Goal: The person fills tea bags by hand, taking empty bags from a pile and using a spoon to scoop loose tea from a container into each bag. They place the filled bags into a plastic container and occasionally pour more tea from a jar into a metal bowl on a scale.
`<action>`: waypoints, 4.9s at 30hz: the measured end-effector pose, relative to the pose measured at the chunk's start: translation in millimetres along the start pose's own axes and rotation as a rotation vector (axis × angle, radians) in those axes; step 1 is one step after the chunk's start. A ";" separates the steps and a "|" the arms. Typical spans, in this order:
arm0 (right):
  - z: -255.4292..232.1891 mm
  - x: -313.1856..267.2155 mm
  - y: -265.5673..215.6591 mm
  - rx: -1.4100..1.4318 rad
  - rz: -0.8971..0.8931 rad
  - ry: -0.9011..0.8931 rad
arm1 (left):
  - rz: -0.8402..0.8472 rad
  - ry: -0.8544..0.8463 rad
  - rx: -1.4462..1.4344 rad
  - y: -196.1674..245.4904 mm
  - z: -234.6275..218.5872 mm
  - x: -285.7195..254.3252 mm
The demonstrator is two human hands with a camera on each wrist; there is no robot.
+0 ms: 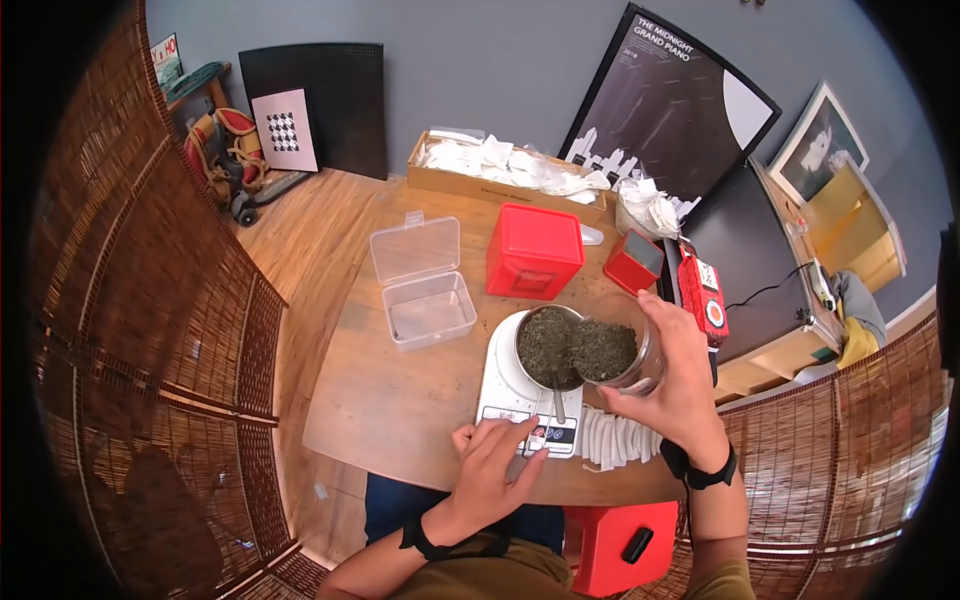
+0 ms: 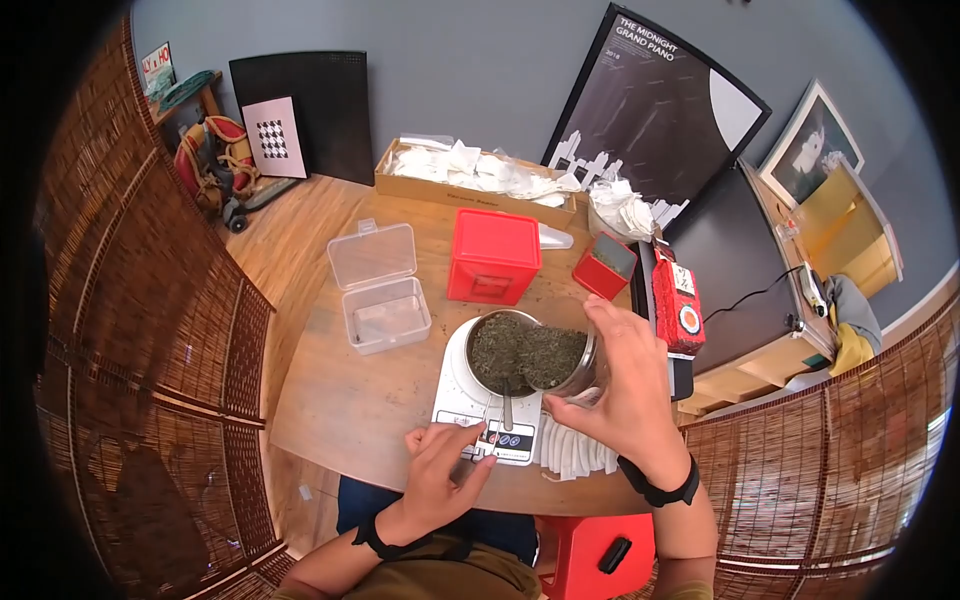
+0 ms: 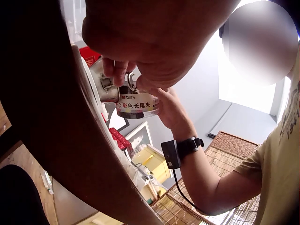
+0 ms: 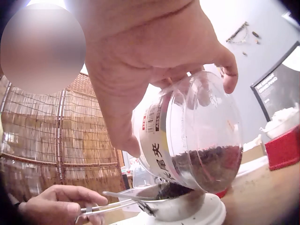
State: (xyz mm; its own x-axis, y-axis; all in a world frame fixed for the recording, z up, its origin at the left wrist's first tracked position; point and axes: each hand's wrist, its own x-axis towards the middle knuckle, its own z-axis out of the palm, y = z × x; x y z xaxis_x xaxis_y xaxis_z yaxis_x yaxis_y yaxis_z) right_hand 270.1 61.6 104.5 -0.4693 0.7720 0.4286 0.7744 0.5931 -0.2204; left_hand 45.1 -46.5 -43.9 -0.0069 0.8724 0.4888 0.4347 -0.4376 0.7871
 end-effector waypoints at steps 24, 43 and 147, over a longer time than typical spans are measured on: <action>13.9 -26.9 7.6 0.367 0.266 0.176 | 0.013 -0.002 0.001 1.9 3.1 -3.9; 79.4 -62.8 104.2 0.882 0.596 0.455 | -0.009 -0.023 0.049 11.3 6.9 -4.6; 58.9 -130.4 -119.9 0.762 0.396 0.340 | -0.138 -0.052 -0.362 76.7 -31.5 -0.2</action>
State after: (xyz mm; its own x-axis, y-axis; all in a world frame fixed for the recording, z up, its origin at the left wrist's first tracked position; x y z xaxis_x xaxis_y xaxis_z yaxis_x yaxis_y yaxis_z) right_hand 213.5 -96.7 23.4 0.0137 0.9134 0.4069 0.3064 0.3835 -0.8712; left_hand 50.1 -87.0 28.2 0.0067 0.9343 0.3564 0.0869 -0.3556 0.9306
